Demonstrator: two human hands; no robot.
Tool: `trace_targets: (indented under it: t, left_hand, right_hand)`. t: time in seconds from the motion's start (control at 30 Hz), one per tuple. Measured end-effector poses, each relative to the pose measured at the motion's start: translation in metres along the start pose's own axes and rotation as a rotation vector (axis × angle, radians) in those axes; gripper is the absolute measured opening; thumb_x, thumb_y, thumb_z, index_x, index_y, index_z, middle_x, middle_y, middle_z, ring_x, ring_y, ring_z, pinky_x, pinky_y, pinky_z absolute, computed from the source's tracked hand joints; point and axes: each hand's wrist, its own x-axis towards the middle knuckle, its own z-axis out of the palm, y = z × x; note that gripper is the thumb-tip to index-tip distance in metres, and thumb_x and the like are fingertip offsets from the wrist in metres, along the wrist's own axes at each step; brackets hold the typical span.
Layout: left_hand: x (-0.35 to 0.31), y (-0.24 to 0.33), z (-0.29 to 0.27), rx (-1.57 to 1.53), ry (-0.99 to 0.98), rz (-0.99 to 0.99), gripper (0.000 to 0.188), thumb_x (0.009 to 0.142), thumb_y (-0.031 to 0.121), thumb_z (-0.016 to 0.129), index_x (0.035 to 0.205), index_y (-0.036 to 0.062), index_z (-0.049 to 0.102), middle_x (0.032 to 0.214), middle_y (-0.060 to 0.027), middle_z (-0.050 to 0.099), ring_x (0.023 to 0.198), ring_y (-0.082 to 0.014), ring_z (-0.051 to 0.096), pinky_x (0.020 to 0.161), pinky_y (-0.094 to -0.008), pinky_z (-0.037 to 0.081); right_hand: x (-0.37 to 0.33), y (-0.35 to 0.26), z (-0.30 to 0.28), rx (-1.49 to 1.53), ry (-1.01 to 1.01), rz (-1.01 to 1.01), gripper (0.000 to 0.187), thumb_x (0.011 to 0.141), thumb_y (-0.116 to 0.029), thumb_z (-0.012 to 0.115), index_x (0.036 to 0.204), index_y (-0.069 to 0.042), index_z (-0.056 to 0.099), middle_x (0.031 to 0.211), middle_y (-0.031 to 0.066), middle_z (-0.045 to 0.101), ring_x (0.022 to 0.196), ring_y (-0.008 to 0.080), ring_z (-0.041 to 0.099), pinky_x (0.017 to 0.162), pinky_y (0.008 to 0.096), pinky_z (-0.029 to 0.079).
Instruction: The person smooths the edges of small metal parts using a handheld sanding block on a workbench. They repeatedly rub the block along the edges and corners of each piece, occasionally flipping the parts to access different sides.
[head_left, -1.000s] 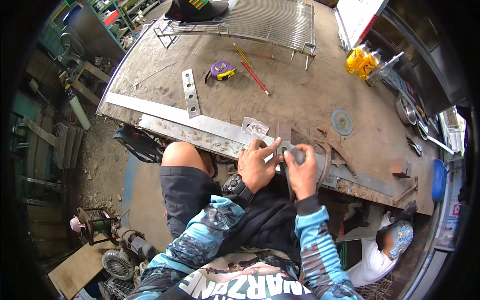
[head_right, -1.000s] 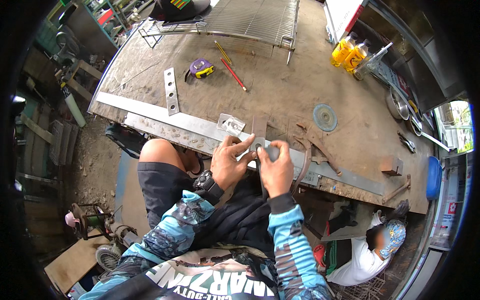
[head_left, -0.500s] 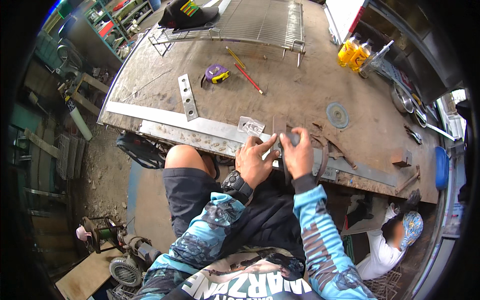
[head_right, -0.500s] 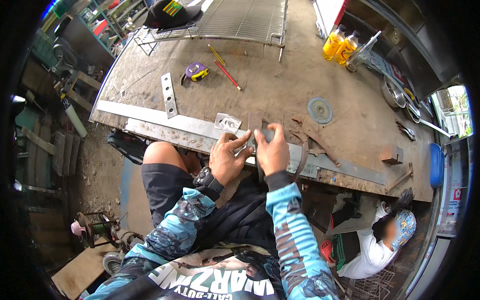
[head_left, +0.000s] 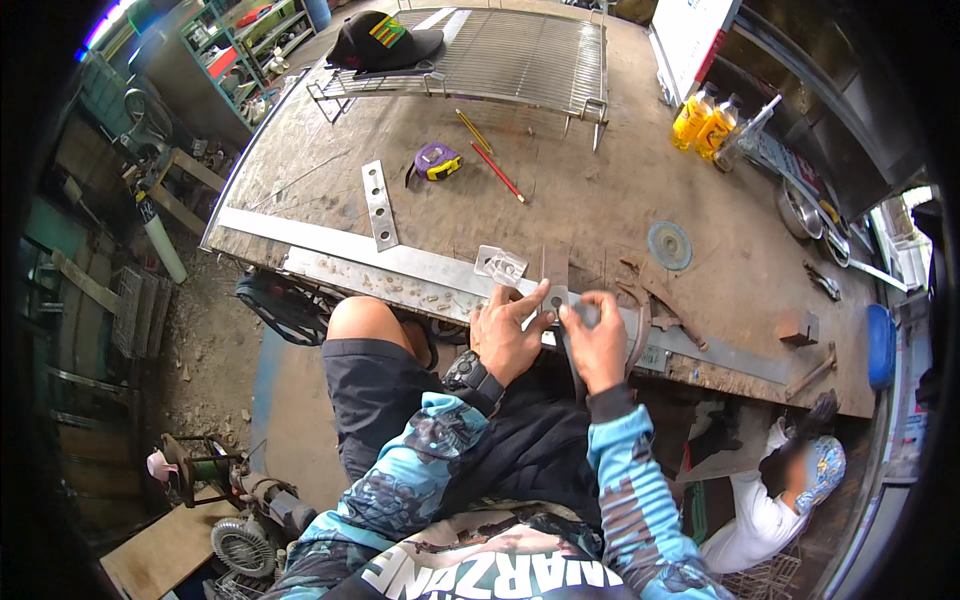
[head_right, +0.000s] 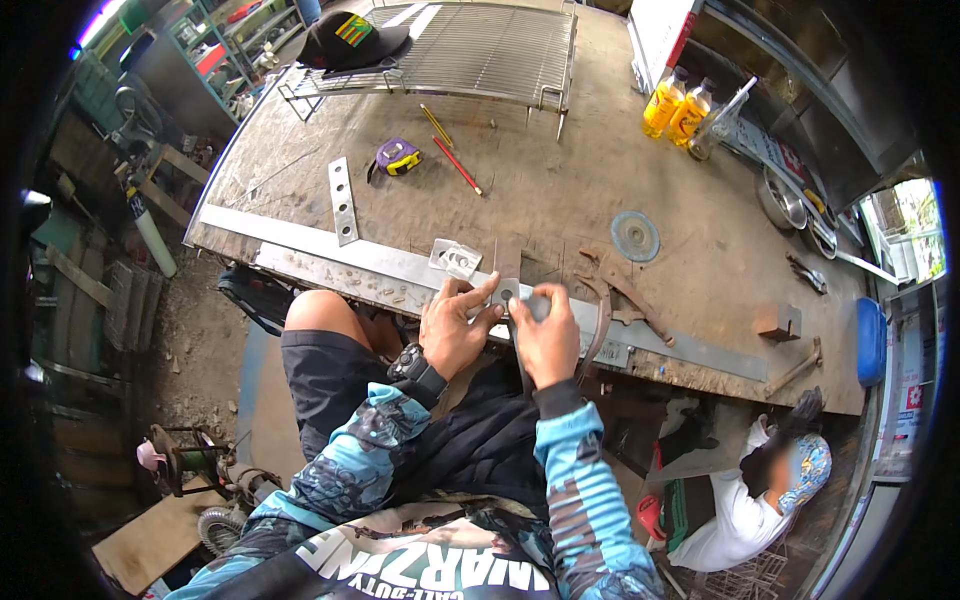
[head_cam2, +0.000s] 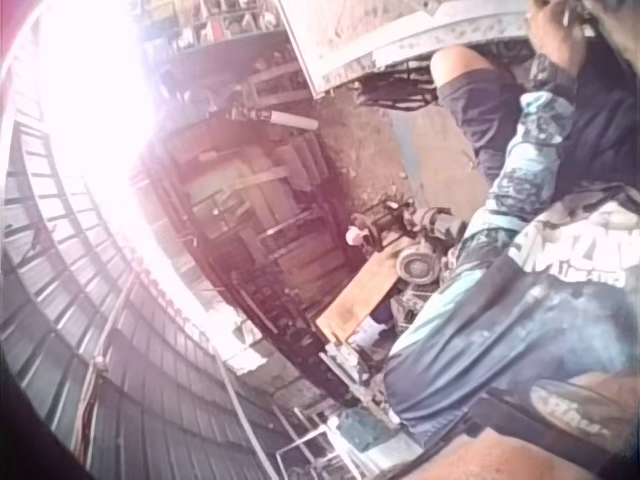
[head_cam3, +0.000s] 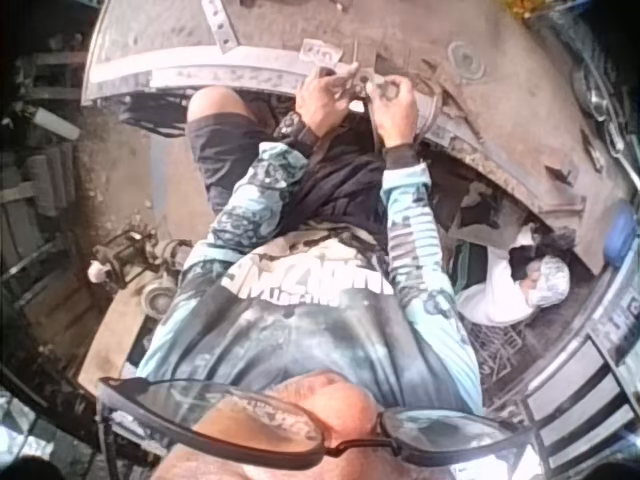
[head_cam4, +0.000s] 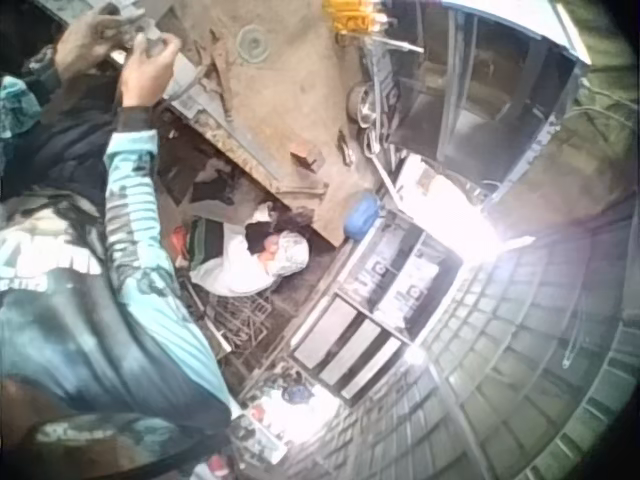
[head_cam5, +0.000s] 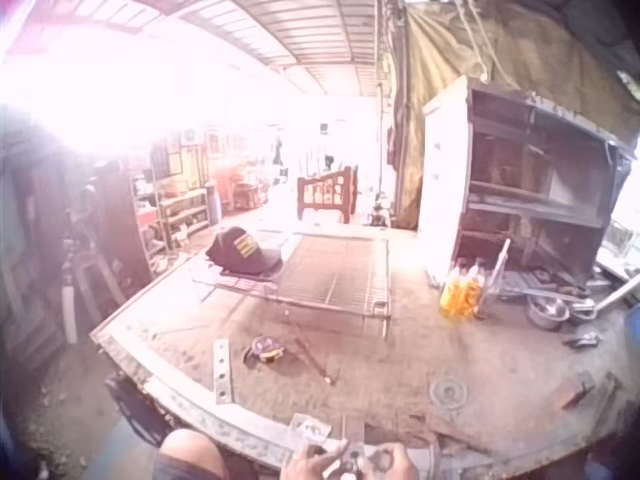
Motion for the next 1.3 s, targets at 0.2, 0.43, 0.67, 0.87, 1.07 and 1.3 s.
trace_targets:
  t: [0.2, 0.43, 0.67, 0.87, 1.07, 1.3]
  left_hand:
    - [-0.001, -0.003, -0.006, 0.034, -0.025, -0.031, 0.048, 0.089, 0.035, 0.076, 0.136, 0.0268, 0.071, 0.11, -0.0103, 0.066, 0.105, -0.0303, 0.065, 0.092, -0.0441, 0.047]
    - [0.001, -0.001, -0.001, 0.052, -0.054, -0.048, 0.049, 0.09, 0.04, 0.075, 0.138, 0.0322, 0.069, 0.113, -0.0085, 0.065, 0.108, -0.0297, 0.065, 0.093, -0.0454, 0.047]
    - [-0.002, -0.005, 0.004, -0.007, -0.008, -0.013, 0.049, 0.088, 0.037, 0.078, 0.137, 0.0317, 0.07, 0.121, -0.0097, 0.064, 0.114, -0.0295, 0.064, 0.094, -0.047, 0.046]
    - [0.009, -0.019, -0.002, -0.172, 0.063, 0.093, 0.049, 0.093, 0.026, 0.074, 0.141, 0.0188, 0.066, 0.121, -0.0148, 0.064, 0.105, -0.0371, 0.065, 0.089, -0.0479, 0.052]
    - [0.05, 0.009, -0.028, 0.23, -0.192, 0.591, 0.047, 0.09, 0.011, 0.068, 0.137, 0.0213, 0.069, 0.129, -0.0161, 0.061, 0.122, -0.0344, 0.058, 0.104, -0.0473, 0.046]
    - [0.068, 0.005, -0.024, 0.345, -0.384, 0.497, 0.035, 0.084, 0.016, 0.076, 0.119, 0.0141, 0.074, 0.114, -0.0157, 0.061, 0.109, -0.0371, 0.063, 0.094, -0.0462, 0.051]
  right_hand:
    - [0.013, 0.001, 0.015, -0.013, 0.035, -0.028, 0.044, 0.088, -0.04, 0.078, 0.116, -0.01, 0.062, 0.101, 0.0242, 0.073, 0.097, 0.0459, 0.07, 0.079, 0.0516, 0.054]
    - [0.037, -0.002, 0.015, 0.017, 0.05, 0.007, 0.045, 0.088, -0.042, 0.078, 0.116, -0.011, 0.063, 0.109, 0.0223, 0.073, 0.101, 0.0452, 0.069, 0.082, 0.0524, 0.054]
    - [-0.04, 0.039, -0.024, 0.174, 0.003, -0.044, 0.04, 0.084, -0.026, 0.085, 0.11, -0.003, 0.064, 0.1, 0.0165, 0.072, 0.093, 0.0277, 0.07, 0.085, 0.0394, 0.054]
    - [-0.061, 0.019, -0.084, 0.704, 0.026, 0.172, 0.032, 0.096, -0.023, 0.079, 0.116, -0.004, 0.063, 0.101, 0.0006, 0.067, 0.09, 0.0066, 0.059, 0.082, 0.0221, 0.046]
    - [-0.079, 0.027, -0.099, 0.724, 0.011, 0.225, 0.033, 0.095, -0.019, 0.08, 0.117, -0.003, 0.062, 0.102, 0.0026, 0.068, 0.091, 0.0085, 0.06, 0.084, 0.0234, 0.047]
    - [-0.086, 0.029, -0.096, 0.771, 0.005, 0.228, 0.033, 0.094, -0.017, 0.08, 0.117, -0.002, 0.061, 0.103, 0.003, 0.068, 0.091, 0.0087, 0.06, 0.085, 0.0235, 0.048]
